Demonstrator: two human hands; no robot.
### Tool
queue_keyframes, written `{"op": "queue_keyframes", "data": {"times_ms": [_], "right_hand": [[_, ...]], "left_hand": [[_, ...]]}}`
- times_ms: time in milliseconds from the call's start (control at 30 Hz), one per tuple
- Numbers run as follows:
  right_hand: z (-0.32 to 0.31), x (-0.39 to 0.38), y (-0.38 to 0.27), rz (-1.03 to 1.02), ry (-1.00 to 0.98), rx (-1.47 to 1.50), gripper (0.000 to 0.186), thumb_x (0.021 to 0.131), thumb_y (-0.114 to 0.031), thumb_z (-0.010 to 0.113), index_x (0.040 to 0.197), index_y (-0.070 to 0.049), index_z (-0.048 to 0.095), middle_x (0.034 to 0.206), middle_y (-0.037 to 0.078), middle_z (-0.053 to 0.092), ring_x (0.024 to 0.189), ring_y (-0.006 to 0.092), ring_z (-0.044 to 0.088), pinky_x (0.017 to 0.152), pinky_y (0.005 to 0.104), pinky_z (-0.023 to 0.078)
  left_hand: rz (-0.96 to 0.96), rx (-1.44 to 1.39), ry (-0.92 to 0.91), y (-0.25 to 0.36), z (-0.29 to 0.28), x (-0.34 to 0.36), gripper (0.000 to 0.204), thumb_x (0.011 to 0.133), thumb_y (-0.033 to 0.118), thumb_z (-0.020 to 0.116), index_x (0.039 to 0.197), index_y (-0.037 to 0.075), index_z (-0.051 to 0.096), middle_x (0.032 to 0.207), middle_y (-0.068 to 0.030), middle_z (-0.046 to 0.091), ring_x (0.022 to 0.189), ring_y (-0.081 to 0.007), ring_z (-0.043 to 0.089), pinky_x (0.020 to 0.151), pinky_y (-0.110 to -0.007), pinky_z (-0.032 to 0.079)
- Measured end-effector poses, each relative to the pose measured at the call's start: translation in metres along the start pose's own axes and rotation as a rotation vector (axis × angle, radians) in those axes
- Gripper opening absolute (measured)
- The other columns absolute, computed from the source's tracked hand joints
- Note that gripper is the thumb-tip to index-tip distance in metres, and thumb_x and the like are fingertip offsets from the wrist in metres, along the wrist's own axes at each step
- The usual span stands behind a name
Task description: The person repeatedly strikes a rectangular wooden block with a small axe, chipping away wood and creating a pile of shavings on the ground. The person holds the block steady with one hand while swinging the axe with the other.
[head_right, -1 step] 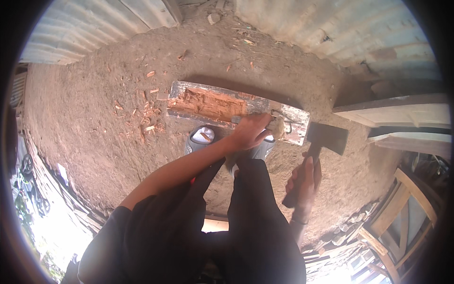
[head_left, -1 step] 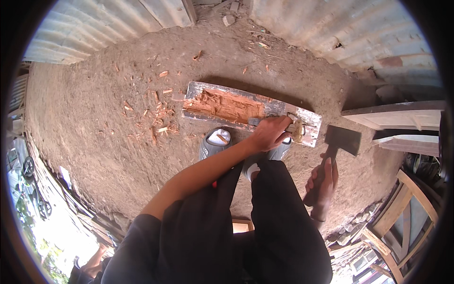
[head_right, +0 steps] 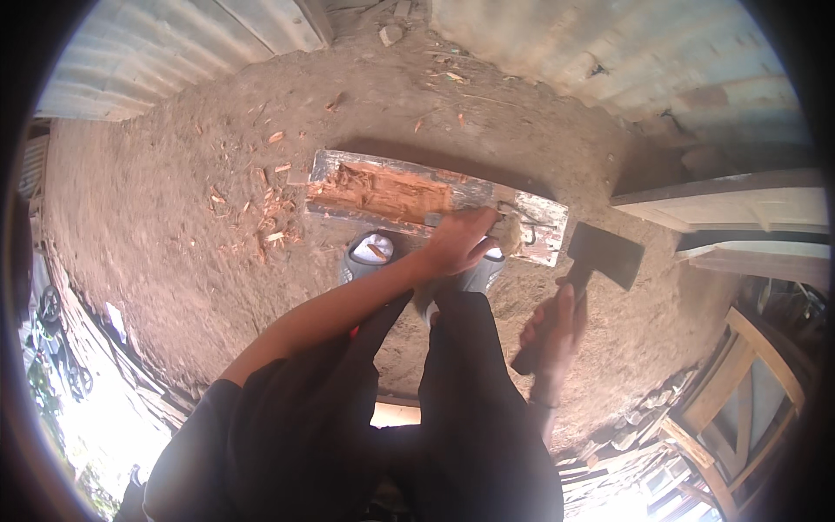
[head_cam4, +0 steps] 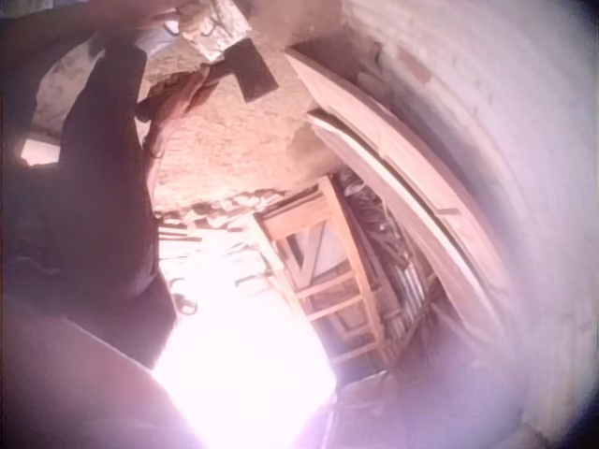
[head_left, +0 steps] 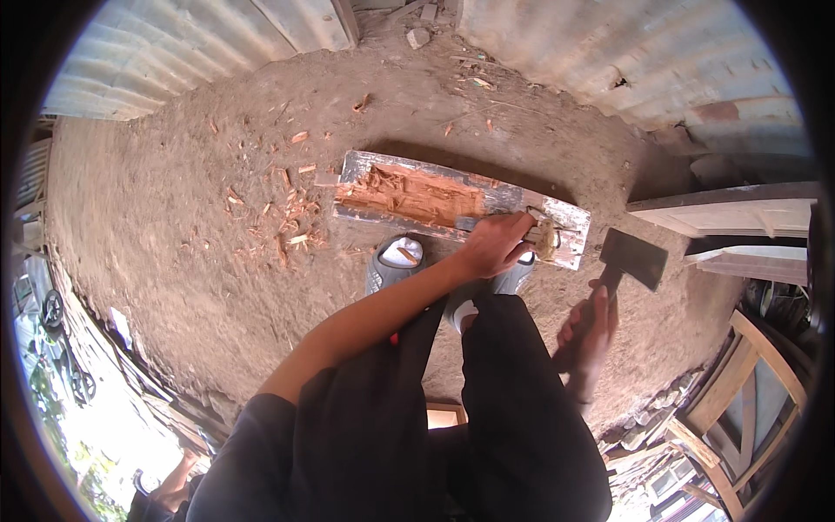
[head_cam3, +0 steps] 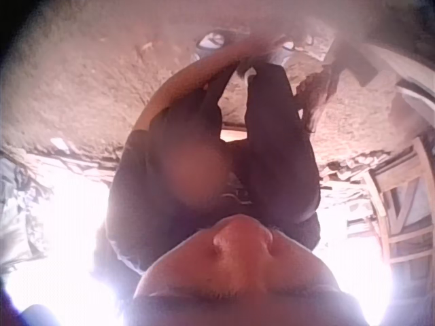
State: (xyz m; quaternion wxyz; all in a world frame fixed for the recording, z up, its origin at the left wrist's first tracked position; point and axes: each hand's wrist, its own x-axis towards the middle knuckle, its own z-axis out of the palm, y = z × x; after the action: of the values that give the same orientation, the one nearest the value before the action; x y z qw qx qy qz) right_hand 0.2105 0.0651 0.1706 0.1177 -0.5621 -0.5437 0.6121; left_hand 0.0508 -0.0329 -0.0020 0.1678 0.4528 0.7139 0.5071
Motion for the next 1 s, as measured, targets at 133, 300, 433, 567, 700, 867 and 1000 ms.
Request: {"op": "queue_keyframes", "data": {"times_ms": [133, 300, 433, 567, 700, 867, 1000], "right_hand": [[0.004, 0.005, -0.003, 0.095, -0.22, -0.18, 0.045, 0.108, -0.042, 0.055, 0.129, -0.002, 0.053, 0.065, 0.002, 0.049, 0.042, 0.0127, 0.05, 0.038, 0.0288, 0.042], [-0.005, 0.003, -0.021, 0.062, -0.233, -0.177, 0.047, 0.108, -0.041, 0.054, 0.131, 0.0, 0.053, 0.065, 0.002, 0.049, 0.042, 0.0128, 0.05, 0.037, 0.0277, 0.042], [0.025, -0.005, -0.003, -0.022, -0.058, -0.048, 0.043, 0.109, -0.041, 0.053, 0.128, -0.002, 0.052, 0.065, 0.003, 0.049, 0.042, 0.0132, 0.051, 0.037, 0.0282, 0.042], [0.013, 0.001, 0.001, 0.096, -0.271, -0.28, 0.035, 0.109, -0.037, 0.054, 0.118, -0.003, 0.052, 0.065, 0.002, 0.05, 0.042, 0.0125, 0.05, 0.037, 0.0282, 0.042], [-0.008, 0.002, -0.02, 0.05, -0.254, -0.229, 0.032, 0.11, -0.036, 0.054, 0.118, -0.005, 0.055, 0.065, 0.002, 0.05, 0.042, 0.0108, 0.049, 0.036, 0.0286, 0.041], [0.004, 0.006, 0.001, 0.001, -0.016, 0.088, 0.042, 0.108, -0.044, 0.056, 0.126, -0.006, 0.051, 0.066, 0.002, 0.049, 0.042, 0.013, 0.049, 0.035, 0.0294, 0.041], [-0.016, 0.021, 0.011, 0.212, -0.314, -0.216, 0.043, 0.108, -0.047, 0.056, 0.126, -0.007, 0.055, 0.066, 0.003, 0.049, 0.041, 0.0128, 0.048, 0.037, 0.0297, 0.04]], "left_hand": [[-0.004, 0.027, 0.002, 0.002, 0.001, -0.003, 0.037, 0.094, 0.027, 0.072, 0.115, 0.003, 0.053, 0.096, -0.0177, 0.064, 0.087, -0.0397, 0.067, 0.073, -0.049, 0.052], [0.019, 0.074, -0.019, 0.0, -0.002, -0.004, 0.039, 0.096, 0.03, 0.071, 0.119, 0.004, 0.053, 0.097, -0.0168, 0.064, 0.086, -0.0389, 0.068, 0.072, -0.049, 0.053], [-0.02, 0.053, -0.034, 0.002, 0.0, -0.002, 0.038, 0.096, 0.029, 0.071, 0.117, 0.004, 0.053, 0.097, -0.0172, 0.063, 0.085, -0.0394, 0.068, 0.072, -0.049, 0.053], [-0.025, 0.072, -0.03, 0.002, 0.0, -0.004, 0.037, 0.095, 0.028, 0.073, 0.114, 0.004, 0.052, 0.097, -0.0177, 0.063, 0.085, -0.0397, 0.068, 0.072, -0.048, 0.053], [-0.022, 0.076, -0.03, 0.001, -0.003, -0.003, 0.037, 0.094, 0.027, 0.074, 0.113, 0.004, 0.052, 0.096, -0.0169, 0.063, 0.086, -0.0394, 0.068, 0.072, -0.048, 0.053], [-0.016, 0.087, -0.04, -0.001, 0.002, -0.001, 0.038, 0.093, 0.026, 0.075, 0.114, 0.004, 0.053, 0.095, -0.016, 0.064, 0.086, -0.0383, 0.068, 0.072, -0.048, 0.054], [0.039, 0.121, -0.055, -0.008, 0.003, -0.005, 0.038, 0.092, 0.026, 0.076, 0.114, 0.005, 0.054, 0.095, -0.0154, 0.064, 0.086, -0.0371, 0.069, 0.072, -0.047, 0.054]]}}
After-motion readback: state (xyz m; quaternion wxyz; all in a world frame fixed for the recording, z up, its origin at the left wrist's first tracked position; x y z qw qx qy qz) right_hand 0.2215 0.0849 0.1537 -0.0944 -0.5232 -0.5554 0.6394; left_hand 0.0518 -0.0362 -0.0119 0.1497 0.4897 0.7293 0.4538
